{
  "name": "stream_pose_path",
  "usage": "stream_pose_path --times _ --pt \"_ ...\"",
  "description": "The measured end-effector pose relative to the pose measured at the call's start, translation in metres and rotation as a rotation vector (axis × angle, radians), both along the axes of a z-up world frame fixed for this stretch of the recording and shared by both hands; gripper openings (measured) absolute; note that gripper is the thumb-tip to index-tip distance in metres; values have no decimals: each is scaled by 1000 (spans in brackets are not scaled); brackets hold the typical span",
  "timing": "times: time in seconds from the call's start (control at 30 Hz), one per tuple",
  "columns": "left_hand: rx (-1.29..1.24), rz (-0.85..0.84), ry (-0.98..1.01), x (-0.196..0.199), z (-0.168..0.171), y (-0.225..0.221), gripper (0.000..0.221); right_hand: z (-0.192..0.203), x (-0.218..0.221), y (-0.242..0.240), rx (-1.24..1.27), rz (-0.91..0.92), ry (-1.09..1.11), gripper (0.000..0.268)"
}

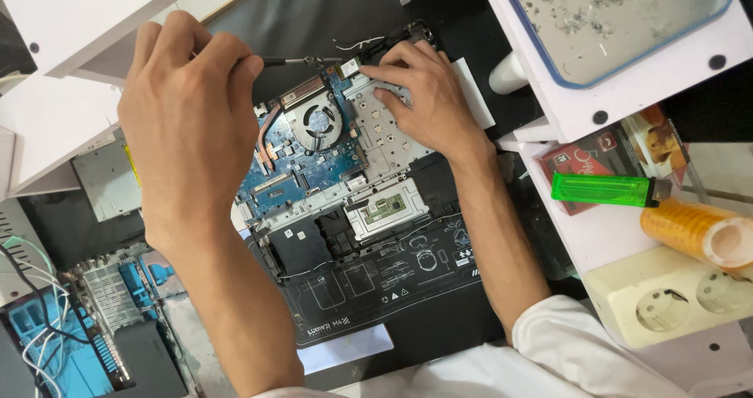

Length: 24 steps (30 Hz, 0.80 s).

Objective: The person uses a screwdriver to remove screws from a laptop motherboard, specifically around the cooling fan and heat sink area. They carefully unscrew multiple fasteners and place them on the workbench while manipulating the internal components.

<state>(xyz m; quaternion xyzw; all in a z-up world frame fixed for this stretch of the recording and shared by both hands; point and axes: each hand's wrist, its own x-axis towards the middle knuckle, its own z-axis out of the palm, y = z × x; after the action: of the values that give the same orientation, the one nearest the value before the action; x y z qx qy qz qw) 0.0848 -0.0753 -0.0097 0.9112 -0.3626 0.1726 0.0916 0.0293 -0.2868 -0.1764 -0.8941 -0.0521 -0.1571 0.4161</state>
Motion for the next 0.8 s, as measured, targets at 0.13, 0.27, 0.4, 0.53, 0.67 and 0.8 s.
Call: stream_pose_path --times 0.13,0.27,0.4,0.53,0.67,0.8 --pt "59 -46 -48 5 -5 -6 12 -10 0 0 -27 11 -20 30" --pt "99 -55 -62 7 -8 -13 15 -12 0 -1 -39 18 -21 30" --pt "111 -60 -84 9 -10 -18 14 -12 -1 -1 -23 22 1 31" --pt "124 -53 -84 11 -12 -21 14 -11 -1 -1 -33 19 -1 32" --pt "151 -79 -102 13 -11 -26 11 -12 -2 -2 -23 20 -1 32" --pt "169 -142 -167 12 -8 -32 6 -14 -1 -1 -24 13 5 32"
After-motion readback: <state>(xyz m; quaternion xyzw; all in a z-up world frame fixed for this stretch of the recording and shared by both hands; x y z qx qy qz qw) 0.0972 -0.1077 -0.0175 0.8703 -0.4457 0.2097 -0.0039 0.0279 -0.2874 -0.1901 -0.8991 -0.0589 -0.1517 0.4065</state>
